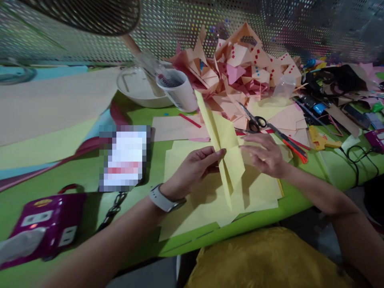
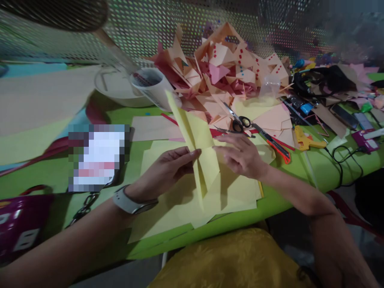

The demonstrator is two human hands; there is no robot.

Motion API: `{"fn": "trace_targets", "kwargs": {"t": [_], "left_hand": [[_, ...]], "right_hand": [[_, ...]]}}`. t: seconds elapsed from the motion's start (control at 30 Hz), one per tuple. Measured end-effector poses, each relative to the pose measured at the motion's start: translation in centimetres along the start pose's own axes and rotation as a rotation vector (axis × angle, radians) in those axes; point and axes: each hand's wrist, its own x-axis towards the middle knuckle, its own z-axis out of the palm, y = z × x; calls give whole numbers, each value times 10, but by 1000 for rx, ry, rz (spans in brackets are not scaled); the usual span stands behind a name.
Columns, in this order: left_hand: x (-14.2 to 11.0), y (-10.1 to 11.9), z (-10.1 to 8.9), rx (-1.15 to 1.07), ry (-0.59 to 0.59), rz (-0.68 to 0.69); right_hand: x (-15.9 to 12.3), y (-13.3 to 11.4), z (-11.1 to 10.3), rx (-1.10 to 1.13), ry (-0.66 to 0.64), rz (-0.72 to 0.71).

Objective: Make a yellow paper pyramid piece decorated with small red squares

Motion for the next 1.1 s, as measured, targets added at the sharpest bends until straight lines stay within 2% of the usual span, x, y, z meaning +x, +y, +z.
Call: {"fn": "trace_targets", "kwargs": {"t": [0.07,0.2,0.23,0.3,0.4,0.5,0.57,0.6,0.63,0.7,0.73,0.77,0.83,0.93,1.1], "left_hand": [[-1,-2,3,-38,28,6],[-6,-8,8,-62,16,-65],[-8,-10,9,-54,18,-84],[-13,-14,9,-17,36,-117],[-19,-17,9,53,57,-155],[-23,-15,4,148,31,-198],[-25,-12,-2,336,-15,-223],[-27,-12,-6,478,-16,-193],[-28,-12,-10,648,21,-99],[-32,-16,-18,986,185,264],[-33,-19,-21,1106,217,450],[-34,-24,-23,1192,188,607],[-35,-33,-24,1281,48,815],[-35,-44,-24,1337,-86,941],[-35,-46,-25,1333,-163,958]], "right_hand": [[2,-5,0,126,15,276],[6,-14,3,586,-263,919],[7,-15,4,689,-316,1023],[8,-17,7,816,-355,1131],[8,-18,10,880,-363,1186],[8,-18,11,890,-403,1218],[7,-18,12,816,-409,1223],[6,-19,12,760,-412,1219],[5,-19,12,698,-420,1206],[4,-21,12,559,-439,1143],[3,-22,12,493,-447,1095],[2,-23,12,432,-454,1040],[2,-25,12,328,-471,939],[4,-27,12,225,-521,875],[6,-25,11,157,-593,828]]}}
